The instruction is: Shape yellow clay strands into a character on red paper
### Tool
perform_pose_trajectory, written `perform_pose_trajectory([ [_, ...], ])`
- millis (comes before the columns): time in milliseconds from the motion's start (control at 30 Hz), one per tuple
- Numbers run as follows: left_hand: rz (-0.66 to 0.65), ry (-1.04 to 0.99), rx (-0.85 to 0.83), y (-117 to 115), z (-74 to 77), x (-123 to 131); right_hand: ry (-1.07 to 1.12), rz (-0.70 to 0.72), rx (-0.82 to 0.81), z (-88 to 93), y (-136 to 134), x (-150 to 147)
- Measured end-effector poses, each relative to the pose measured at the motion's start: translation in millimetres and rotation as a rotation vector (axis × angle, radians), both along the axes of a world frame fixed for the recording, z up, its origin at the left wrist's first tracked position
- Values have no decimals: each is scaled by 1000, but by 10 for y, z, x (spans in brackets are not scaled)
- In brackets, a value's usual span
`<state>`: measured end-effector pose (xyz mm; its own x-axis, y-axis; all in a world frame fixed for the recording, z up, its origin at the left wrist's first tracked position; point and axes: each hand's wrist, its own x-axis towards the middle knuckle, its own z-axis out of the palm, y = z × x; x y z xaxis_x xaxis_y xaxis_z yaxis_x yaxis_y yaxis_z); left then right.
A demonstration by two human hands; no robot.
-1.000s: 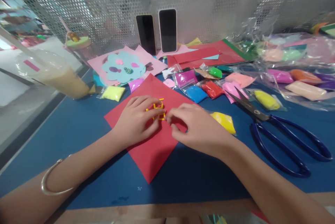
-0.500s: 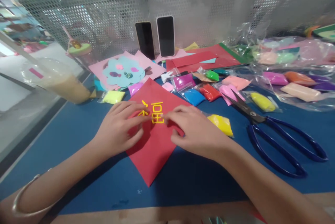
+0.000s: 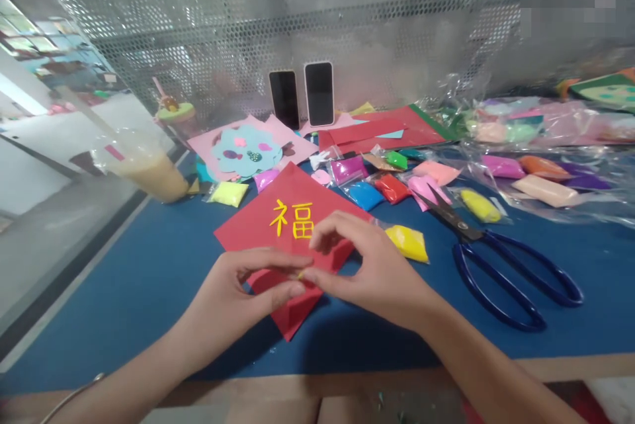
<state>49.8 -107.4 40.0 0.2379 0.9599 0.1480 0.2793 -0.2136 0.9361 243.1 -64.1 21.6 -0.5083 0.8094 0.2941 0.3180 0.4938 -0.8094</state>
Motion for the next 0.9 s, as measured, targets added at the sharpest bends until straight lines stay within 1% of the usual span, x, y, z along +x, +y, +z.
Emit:
perform_pose_trajectory([
  [167, -50, -327, -296, -174, -49, 80, 88, -2, -52, 12, -283, 60],
  [233, -60, -423, -350, -253, -71, 88, 101, 8, -38, -8, -375, 115],
  [300, -53, -453, -351, -319, -76, 82, 45, -25, -10, -27, -418, 198],
  [333, -46, -450, -349, -345, -71, 75, 7, -75, 15, -34, -415, 248],
  [433, -9, -413, -361, -393, -39, 36, -66, -255, 106, -47, -327, 405],
  [500, 24, -392, -352, -403, -23, 7, -93, -308, 153, -54, -248, 482],
  [600, 77, -363, -305, -398, -16, -7, -102, -282, 158, -63, -210, 498],
  [700, 103, -314, -305, -376, -12, 47, -36, -203, 102, -53, -298, 396],
  [800, 88, -305, -313, -353, 4, 144, 25, -139, 49, -10, -418, 269],
  [900, 52, -318, -295, -351, 24, 209, 62, -85, -12, 41, -477, 201],
])
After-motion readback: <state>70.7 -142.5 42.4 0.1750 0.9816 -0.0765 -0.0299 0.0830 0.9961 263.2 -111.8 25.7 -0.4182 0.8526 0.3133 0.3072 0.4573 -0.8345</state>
